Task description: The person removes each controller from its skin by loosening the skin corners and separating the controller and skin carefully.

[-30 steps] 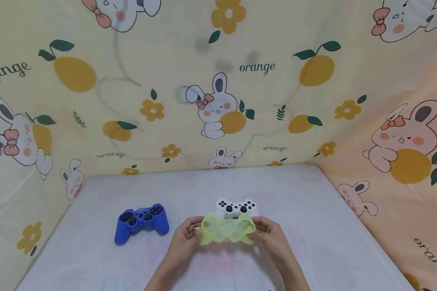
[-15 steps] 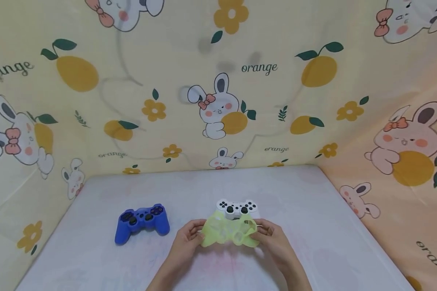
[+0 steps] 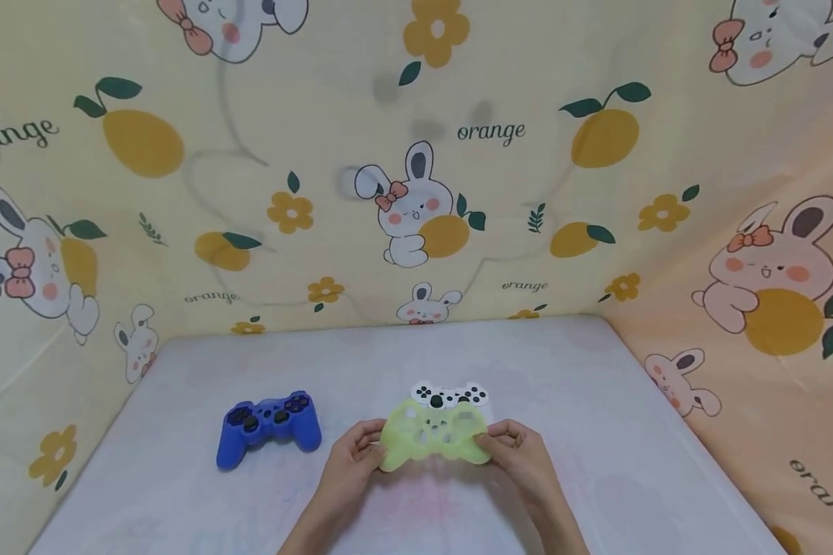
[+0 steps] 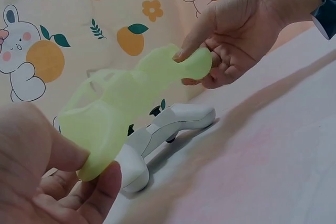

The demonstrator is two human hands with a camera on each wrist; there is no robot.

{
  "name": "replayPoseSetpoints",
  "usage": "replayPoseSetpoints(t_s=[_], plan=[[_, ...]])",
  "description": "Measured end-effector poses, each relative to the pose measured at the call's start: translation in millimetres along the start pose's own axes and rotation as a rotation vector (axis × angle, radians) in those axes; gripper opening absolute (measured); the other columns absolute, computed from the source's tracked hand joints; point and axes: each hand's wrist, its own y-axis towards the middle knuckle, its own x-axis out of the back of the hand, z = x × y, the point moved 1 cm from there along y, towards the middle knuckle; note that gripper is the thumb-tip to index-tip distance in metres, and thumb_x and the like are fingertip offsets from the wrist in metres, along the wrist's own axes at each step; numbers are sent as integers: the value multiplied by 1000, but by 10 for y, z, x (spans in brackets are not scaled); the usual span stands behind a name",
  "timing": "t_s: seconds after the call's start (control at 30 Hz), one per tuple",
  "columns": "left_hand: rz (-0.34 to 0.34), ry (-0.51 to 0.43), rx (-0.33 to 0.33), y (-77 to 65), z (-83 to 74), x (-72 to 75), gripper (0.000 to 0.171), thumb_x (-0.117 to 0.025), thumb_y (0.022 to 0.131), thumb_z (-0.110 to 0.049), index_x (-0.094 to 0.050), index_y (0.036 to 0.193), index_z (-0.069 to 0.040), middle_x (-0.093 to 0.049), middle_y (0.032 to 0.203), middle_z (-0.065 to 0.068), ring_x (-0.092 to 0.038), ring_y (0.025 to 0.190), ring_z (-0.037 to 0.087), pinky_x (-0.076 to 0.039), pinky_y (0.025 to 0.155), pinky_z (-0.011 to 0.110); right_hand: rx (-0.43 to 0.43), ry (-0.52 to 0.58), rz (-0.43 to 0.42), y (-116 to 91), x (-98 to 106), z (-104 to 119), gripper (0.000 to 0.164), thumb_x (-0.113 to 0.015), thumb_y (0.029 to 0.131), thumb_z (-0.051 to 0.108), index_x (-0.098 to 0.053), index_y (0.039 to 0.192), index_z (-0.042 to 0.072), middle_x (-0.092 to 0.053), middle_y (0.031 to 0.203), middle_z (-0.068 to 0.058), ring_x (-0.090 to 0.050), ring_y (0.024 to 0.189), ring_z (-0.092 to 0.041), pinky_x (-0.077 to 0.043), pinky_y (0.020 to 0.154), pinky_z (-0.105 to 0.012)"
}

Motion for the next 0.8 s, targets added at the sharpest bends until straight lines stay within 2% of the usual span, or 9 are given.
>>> replayPoseSetpoints(t_s=[0.13,0.33,0.43,0.53,0.67,0.8], plan=[[-6,39,5,19,1,15,36,-58,89,6,-57,126,5,-64,111,12,-61,94,22,-53,74,26,13,-15,-28,26,-15,-12,23,-70,84,-5,-59,104,-10,-69,88,-17,-66,77,-21,-55,71,-31],[-10,49,2,9,19,9,36,-58,88,7,-58,124,5,-64,109,10,-60,95,21,-52,76,25,114,36,73,17,2,-18,26,-63,85,-14,-52,109,-16,-67,91,-15,-65,80,-17,-54,71,-27],[-5,29,16,-21,31,-14,36,-57,88,8,-58,123,5,-64,107,10,-60,92,21,-52,73,26,116,77,82,-7,-5,-39,28,-63,85,-12,-52,111,-14,-67,94,-14,-64,82,-17,-54,71,-28],[1,9,39,-39,42,-34,35,-58,88,7,-59,122,6,-63,104,9,-60,87,20,-52,69,26,92,78,19,-14,-36,-74,30,-65,87,-6,-57,115,-13,-67,99,-15,-64,85,-19,-54,73,-30],[0,-21,50,-32,44,-43,36,-58,85,9,-59,121,7,-63,102,10,-61,83,20,-54,66,28,73,9,-109,2,-65,-98,33,-68,90,0,-64,121,-9,-69,104,-15,-63,82,-18,-53,70,-30],[-13,-52,30,1,29,-45,38,-58,84,10,-58,122,7,-64,103,12,-62,85,20,-55,69,28,92,-40,-158,36,-39,-72,31,-70,89,2,-65,117,-9,-70,96,-13,-61,74,-15,-51,65,-28]])
